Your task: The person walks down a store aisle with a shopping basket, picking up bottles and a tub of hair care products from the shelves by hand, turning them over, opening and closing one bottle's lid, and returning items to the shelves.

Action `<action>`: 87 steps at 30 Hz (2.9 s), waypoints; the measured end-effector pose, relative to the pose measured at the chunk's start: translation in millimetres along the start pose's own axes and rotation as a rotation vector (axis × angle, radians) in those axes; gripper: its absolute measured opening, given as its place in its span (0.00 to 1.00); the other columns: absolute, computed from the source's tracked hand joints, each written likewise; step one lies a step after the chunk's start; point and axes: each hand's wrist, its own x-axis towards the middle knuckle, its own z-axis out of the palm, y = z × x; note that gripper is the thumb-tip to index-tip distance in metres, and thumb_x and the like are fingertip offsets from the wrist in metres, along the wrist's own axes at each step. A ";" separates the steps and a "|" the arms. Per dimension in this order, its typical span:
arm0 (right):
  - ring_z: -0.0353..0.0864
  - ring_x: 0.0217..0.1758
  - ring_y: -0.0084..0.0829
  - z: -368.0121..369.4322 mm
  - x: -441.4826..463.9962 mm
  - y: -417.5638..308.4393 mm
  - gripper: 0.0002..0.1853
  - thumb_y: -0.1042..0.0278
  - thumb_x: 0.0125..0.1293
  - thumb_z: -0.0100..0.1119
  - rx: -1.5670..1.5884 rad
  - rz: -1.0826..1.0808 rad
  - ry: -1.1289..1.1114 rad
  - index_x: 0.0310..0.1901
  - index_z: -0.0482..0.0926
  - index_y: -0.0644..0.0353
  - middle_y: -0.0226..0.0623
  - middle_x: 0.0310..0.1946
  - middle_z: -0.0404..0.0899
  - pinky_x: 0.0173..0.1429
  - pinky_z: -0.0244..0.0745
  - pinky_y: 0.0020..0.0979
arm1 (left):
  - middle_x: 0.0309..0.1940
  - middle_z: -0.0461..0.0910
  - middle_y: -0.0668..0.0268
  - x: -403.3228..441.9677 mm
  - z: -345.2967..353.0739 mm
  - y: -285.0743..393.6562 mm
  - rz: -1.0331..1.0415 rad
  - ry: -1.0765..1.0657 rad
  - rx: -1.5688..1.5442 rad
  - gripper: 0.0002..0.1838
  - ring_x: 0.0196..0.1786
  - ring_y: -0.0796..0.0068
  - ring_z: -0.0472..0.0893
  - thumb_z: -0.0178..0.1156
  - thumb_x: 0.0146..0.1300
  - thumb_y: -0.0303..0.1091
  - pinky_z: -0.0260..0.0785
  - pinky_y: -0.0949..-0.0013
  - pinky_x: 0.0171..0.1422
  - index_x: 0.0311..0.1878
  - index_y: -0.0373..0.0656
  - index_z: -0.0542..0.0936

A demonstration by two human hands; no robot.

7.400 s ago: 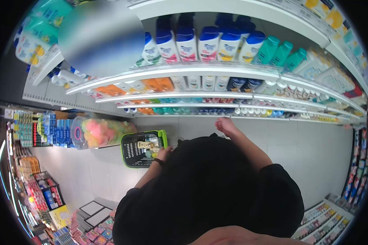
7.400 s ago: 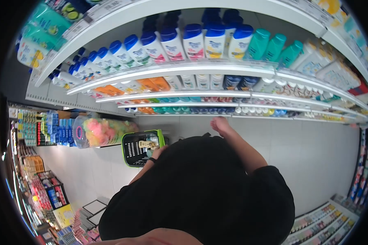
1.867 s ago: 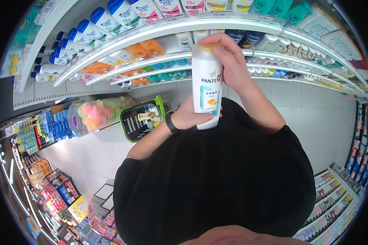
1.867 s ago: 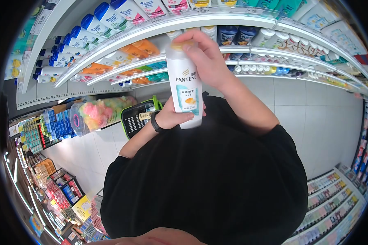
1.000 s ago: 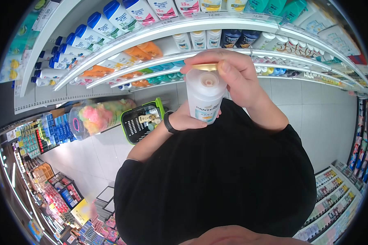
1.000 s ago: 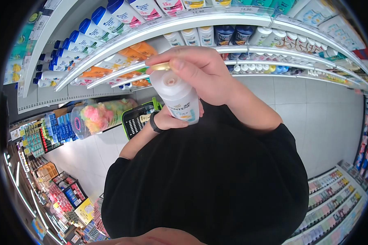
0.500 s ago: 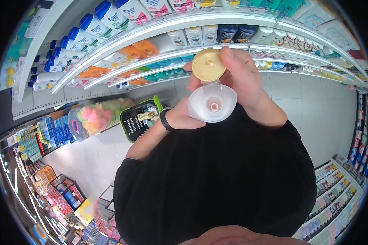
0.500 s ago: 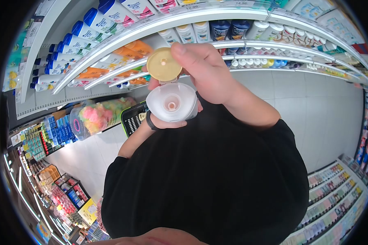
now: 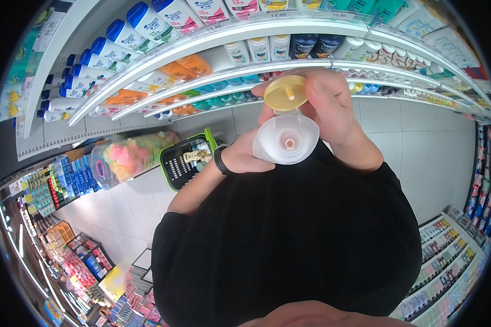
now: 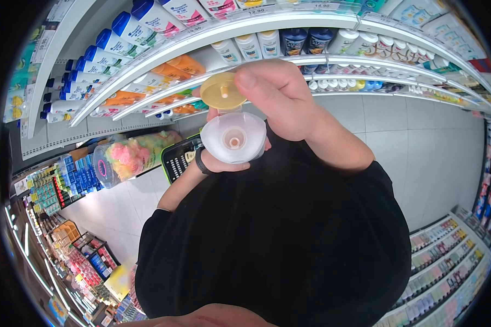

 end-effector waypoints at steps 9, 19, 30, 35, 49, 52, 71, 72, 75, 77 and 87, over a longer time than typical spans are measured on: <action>0.83 0.40 0.39 -10.5 10.8 -4.3 0.27 0.52 0.73 0.43 -0.373 -0.216 -0.064 0.47 0.81 0.74 0.48 0.36 0.84 0.49 0.76 0.36 | 0.53 0.75 0.61 -0.2 1.0 -8.0 -0.075 0.052 -0.078 0.34 0.57 0.69 0.74 0.68 0.50 0.31 0.66 0.63 0.63 0.62 0.39 0.69; 0.78 0.51 0.38 -15.3 10.4 11.0 0.24 0.55 0.73 0.45 -0.439 -0.262 -0.117 0.51 0.80 0.70 0.47 0.48 0.78 0.55 0.73 0.34 | 0.51 0.78 0.61 1.3 -1.0 -9.5 -0.045 0.116 -0.158 0.33 0.54 0.70 0.79 0.68 0.49 0.33 0.72 0.66 0.58 0.61 0.39 0.70; 0.77 0.56 0.32 -36.1 12.9 56.8 0.22 0.60 0.77 0.38 -0.222 0.026 0.084 0.56 0.77 0.67 0.42 0.54 0.76 0.59 0.71 0.30 | 0.49 0.79 0.55 0.3 -1.1 -13.9 -0.073 0.218 -0.337 0.31 0.48 0.66 0.83 0.67 0.52 0.30 0.76 0.63 0.55 0.61 0.36 0.69; 0.78 0.52 0.24 -28.8 13.4 63.7 0.18 0.63 0.74 0.49 -0.053 0.021 0.094 0.60 0.74 0.59 0.33 0.53 0.77 0.54 0.76 0.26 | 0.49 0.79 0.54 -0.5 -1.8 -14.4 -0.071 0.233 -0.346 0.31 0.47 0.64 0.83 0.66 0.52 0.28 0.77 0.62 0.54 0.61 0.36 0.68; 0.79 0.41 0.20 -28.0 11.9 102.2 0.17 0.65 0.70 0.57 0.048 0.300 0.291 0.58 0.71 0.52 0.30 0.40 0.79 0.43 0.76 0.25 | 0.51 0.77 0.44 -2.7 -5.6 -16.5 -0.097 0.257 -0.609 0.31 0.51 0.50 0.81 0.63 0.59 0.35 0.76 0.55 0.58 0.63 0.34 0.64; 0.80 0.40 0.19 -26.6 9.1 101.1 0.16 0.65 0.70 0.57 0.144 0.318 0.314 0.58 0.71 0.52 0.31 0.40 0.79 0.42 0.76 0.25 | 0.54 0.75 0.42 -3.2 -10.4 -22.4 -0.072 0.178 -0.713 0.33 0.54 0.49 0.80 0.60 0.63 0.43 0.73 0.52 0.60 0.65 0.34 0.64; 0.81 0.49 0.40 -24.7 10.7 108.2 0.40 0.33 0.68 0.41 0.701 0.350 0.282 0.64 0.65 0.64 0.47 0.47 0.78 0.50 0.81 0.38 | 0.61 0.71 0.48 5.7 4.0 -17.1 0.013 0.198 -0.352 0.37 0.63 0.48 0.75 0.60 0.62 0.27 0.68 0.48 0.67 0.70 0.42 0.52; 0.81 0.50 0.41 -32.3 8.5 112.8 0.39 0.34 0.68 0.42 0.790 0.376 0.174 0.64 0.64 0.66 0.48 0.47 0.77 0.51 0.80 0.38 | 0.62 0.70 0.47 4.6 5.0 -17.6 0.036 0.164 -0.292 0.40 0.62 0.48 0.75 0.60 0.62 0.26 0.68 0.48 0.66 0.72 0.44 0.47; 0.80 0.46 0.40 -34.6 5.6 115.6 0.39 0.36 0.68 0.43 0.911 0.354 0.137 0.64 0.63 0.67 0.48 0.45 0.76 0.49 0.80 0.38 | 0.62 0.69 0.47 3.4 4.8 -24.6 0.005 0.171 -0.187 0.44 0.63 0.50 0.75 0.59 0.61 0.22 0.67 0.48 0.67 0.73 0.47 0.43; 0.79 0.43 0.39 -32.5 6.4 114.0 0.39 0.36 0.68 0.43 0.947 0.344 0.124 0.64 0.63 0.68 0.48 0.44 0.76 0.48 0.79 0.37 | 0.62 0.70 0.47 2.1 2.4 -28.0 -0.021 0.198 -0.126 0.44 0.63 0.50 0.75 0.59 0.60 0.21 0.67 0.49 0.67 0.73 0.47 0.43; 0.78 0.41 0.38 -30.5 7.4 112.2 0.39 0.35 0.68 0.42 0.962 0.306 0.131 0.64 0.63 0.67 0.48 0.44 0.76 0.48 0.78 0.38 | 0.61 0.71 0.47 2.2 -1.4 -27.9 -0.032 0.179 -0.100 0.45 0.62 0.50 0.76 0.58 0.60 0.20 0.68 0.50 0.66 0.73 0.48 0.41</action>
